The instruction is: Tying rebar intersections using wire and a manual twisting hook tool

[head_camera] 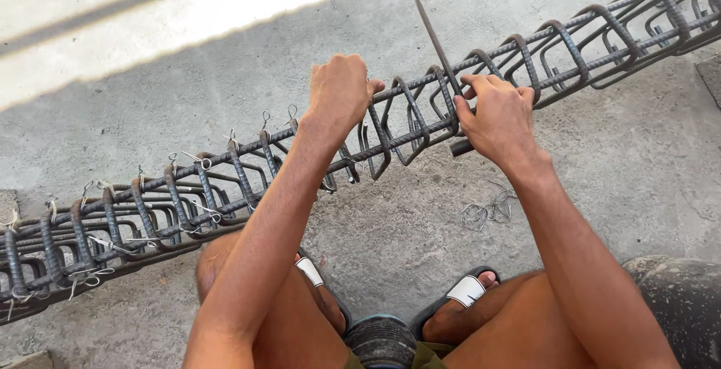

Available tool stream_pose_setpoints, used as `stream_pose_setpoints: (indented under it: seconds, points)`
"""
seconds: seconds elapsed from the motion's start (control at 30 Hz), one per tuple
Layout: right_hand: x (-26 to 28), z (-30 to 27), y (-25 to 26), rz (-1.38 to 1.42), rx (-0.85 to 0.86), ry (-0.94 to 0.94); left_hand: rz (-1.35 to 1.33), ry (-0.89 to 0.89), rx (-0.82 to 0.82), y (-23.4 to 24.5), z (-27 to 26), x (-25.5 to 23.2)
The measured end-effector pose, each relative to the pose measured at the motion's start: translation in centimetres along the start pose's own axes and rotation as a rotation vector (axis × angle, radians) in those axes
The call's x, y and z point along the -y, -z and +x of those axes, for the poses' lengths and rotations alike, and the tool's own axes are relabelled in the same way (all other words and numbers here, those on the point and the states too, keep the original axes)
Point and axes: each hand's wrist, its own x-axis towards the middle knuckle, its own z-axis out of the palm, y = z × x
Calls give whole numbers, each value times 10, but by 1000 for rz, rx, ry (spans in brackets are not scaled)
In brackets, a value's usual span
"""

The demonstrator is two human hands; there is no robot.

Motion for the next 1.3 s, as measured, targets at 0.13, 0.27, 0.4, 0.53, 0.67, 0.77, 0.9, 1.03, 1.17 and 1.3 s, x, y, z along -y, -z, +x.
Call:
stream_pose_setpoints:
  seconds: [0.13,0.27,0.4,0.53,0.67,0.77,0.9,1.03,1.17,1.3]
  points:
    - [-15,21,-33,-5,63,22,39,-12,32,-8,10,7]
    - [-18,23,-36,35,69,-8,-44,-42,98,-11,14,12]
    - [-4,11,-2,27,-3,-14,-143,-8,116,11,9,6]
    - [3,-9,39,-1,10,-10,-173,-1,109,12,9,8]
    - [50,-41,121,13,166,-97,-276,68,192,43,-5,-8]
    - [80,-67,160,-79,327,-204,-325,96,213,55,-14,-15]
    - [91,-89,167,-269,419,-240,-267,39,96,50,-9,-15]
    - [100,-99,159,-291,460,-149,-97,-45,-47,29,8,-6]
    - [103,-108,149,-290,216,94,-108,-19,-24,29,7,-7]
    - [119,-108,150,-316,301,28,-151,83,76,31,11,-11]
